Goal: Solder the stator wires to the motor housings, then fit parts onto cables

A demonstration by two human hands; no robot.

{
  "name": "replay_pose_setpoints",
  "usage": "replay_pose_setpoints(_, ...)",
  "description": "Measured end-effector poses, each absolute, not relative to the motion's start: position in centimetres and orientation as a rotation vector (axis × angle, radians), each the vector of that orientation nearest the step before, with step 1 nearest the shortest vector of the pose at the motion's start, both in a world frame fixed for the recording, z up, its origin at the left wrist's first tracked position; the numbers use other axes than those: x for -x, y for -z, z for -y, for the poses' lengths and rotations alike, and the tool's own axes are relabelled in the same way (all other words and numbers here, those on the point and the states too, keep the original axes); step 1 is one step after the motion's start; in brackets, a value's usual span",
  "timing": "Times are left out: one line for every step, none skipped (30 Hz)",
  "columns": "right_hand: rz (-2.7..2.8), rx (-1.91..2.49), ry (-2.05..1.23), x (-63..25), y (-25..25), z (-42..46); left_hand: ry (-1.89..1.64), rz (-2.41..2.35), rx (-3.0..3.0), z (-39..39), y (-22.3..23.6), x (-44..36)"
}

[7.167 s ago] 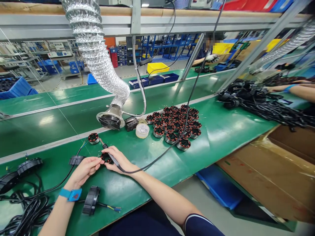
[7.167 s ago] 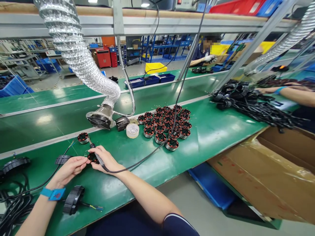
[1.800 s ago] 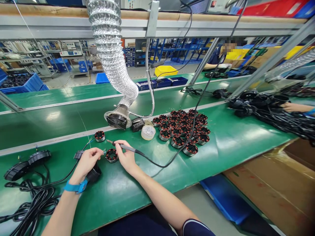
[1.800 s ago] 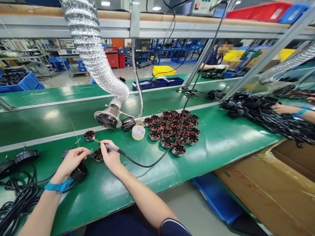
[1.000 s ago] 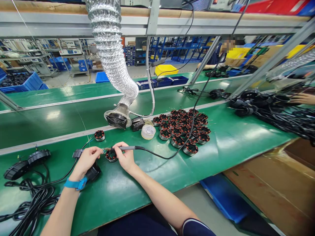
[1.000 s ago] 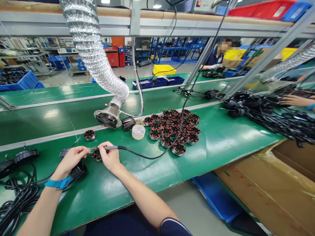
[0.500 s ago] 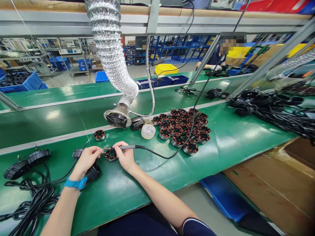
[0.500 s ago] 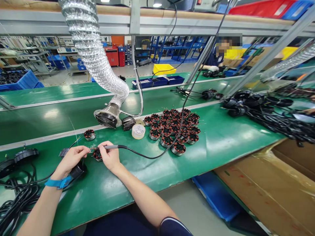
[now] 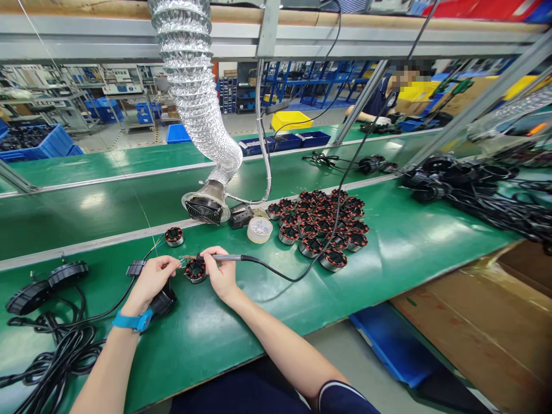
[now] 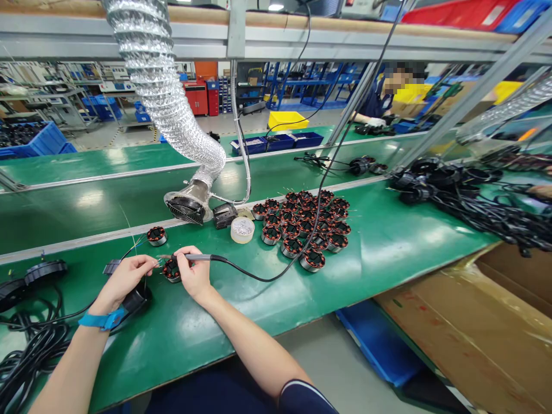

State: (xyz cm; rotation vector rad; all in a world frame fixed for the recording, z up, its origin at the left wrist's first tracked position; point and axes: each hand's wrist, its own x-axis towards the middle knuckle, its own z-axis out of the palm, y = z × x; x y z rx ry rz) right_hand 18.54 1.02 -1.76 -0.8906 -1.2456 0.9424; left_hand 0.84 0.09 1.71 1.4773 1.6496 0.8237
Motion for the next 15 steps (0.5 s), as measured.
replay_pose_setpoints(1.245, 0.893, -0.944, -18.53, 1.72, -1.01, -0.827, -1.648, -1.481, -0.08, -1.71, -0.83)
replay_pose_setpoints(1.245, 0.896, -0.946, -18.52, 1.68, -1.00, -0.831, -1.646, -1.483, -0.08, -1.70, -0.83)
replay_pose_setpoints(1.247, 0.900, -0.948, -18.50, 1.65, -0.99, -0.835, -1.644, -1.484, -0.07, -1.69, -0.82)
replay_pose_setpoints(1.250, 0.903, -0.948, -18.49, 1.64, -0.98, -0.838, -1.644, -1.483, -0.07, -1.66, -0.82)
replay_pose_setpoints(1.254, 0.906, -0.947, -18.46, 1.65, -0.98, -0.839, -1.644, -1.482, -0.07, -1.63, -0.82)
replay_pose_setpoints(1.258, 0.906, -0.944, -18.43, 1.68, -0.97, -0.842, -1.643, -1.481, -0.06, -1.61, -0.82)
replay_pose_setpoints(1.262, 0.903, -0.941, -18.39, 1.73, -0.97, -0.845, -1.641, -1.479, -0.06, -1.58, -0.82)
replay_pose_setpoints(1.265, 0.897, -0.939, -18.34, 1.78, -0.95, -0.849, -1.639, -1.477, -0.06, -1.55, -0.82)
replay_pose_setpoints(1.270, 0.889, -0.943, -18.29, 1.84, -0.94, -0.850, -1.636, -1.476, -0.06, -1.53, -0.82)
replay_pose_setpoints(1.278, 0.883, -0.952, -18.24, 1.89, -0.92, -0.850, -1.635, -1.474, -0.06, -1.50, -0.81)
replay_pose_setpoints(1.291, 0.880, -0.964, -18.20, 1.91, -0.90, -0.848, -1.636, -1.473, -0.07, -1.47, -0.79)
replay_pose_setpoints(1.312, 0.882, -0.972, -18.16, 1.91, -0.90, -0.846, -1.639, -1.471, -0.08, -1.44, -0.76)
replay_pose_setpoints(1.340, 0.886, -0.975, -18.12, 1.87, -0.92, -0.843, -1.643, -1.469, -0.09, -1.40, -0.73)
replay_pose_setpoints(1.376, 0.889, -0.970, -18.09, 1.81, -0.97, -0.843, -1.645, -1.468, -0.10, -1.37, -0.69)
replay_pose_setpoints(1.415, 0.887, -0.957, -18.07, 1.72, -1.07, -0.843, -1.643, -1.468, -0.12, -1.34, -0.66)
